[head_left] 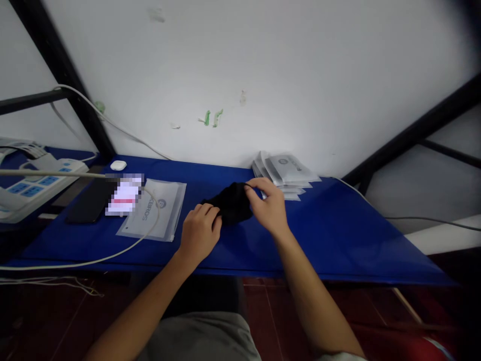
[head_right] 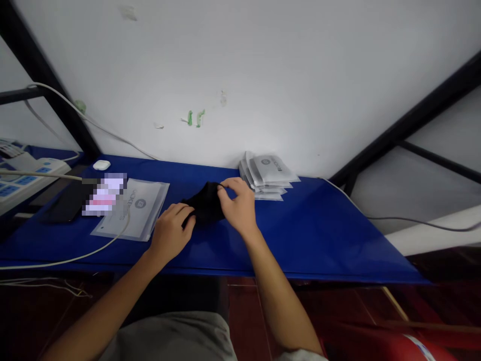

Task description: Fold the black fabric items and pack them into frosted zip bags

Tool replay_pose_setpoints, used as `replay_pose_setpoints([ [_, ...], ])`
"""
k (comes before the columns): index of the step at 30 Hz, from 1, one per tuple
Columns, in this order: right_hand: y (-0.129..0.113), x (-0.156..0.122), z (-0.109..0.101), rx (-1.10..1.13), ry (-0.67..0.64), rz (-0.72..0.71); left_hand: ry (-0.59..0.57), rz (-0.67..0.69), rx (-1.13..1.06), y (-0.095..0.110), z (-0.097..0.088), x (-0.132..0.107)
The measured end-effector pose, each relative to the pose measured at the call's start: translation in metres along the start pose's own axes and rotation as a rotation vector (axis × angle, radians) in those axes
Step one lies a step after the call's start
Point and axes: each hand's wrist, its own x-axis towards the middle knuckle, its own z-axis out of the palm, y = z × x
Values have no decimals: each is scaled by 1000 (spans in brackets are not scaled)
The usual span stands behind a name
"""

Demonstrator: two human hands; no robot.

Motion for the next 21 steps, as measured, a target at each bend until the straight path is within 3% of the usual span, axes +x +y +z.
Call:
replay_pose_setpoints([
  [4, 5, 8, -16, 48, 98, 93, 167, -54, -129, 5, -22, 15],
  [7, 13, 12, -20, -22, 146, 191, 218, -159, -99, 8, -31, 32],
  [10, 23, 8, -15, -205, 122, 221, 237, -228, 32, 11, -30, 43],
  [13, 27, -3, -8, -283, 66, 154, 253, -144, 96, 14, -21, 37],
  [15, 26, -12, -6, -284, -22, 114, 161, -40, 97, 14, -15, 26],
  [18, 18, -24, -6, -320, -194, 118, -109, 79, 129, 8, -5, 10],
  [21, 6, -32, -11, -438, -346, 156, -275, 95, 195, -3, 4, 5],
])
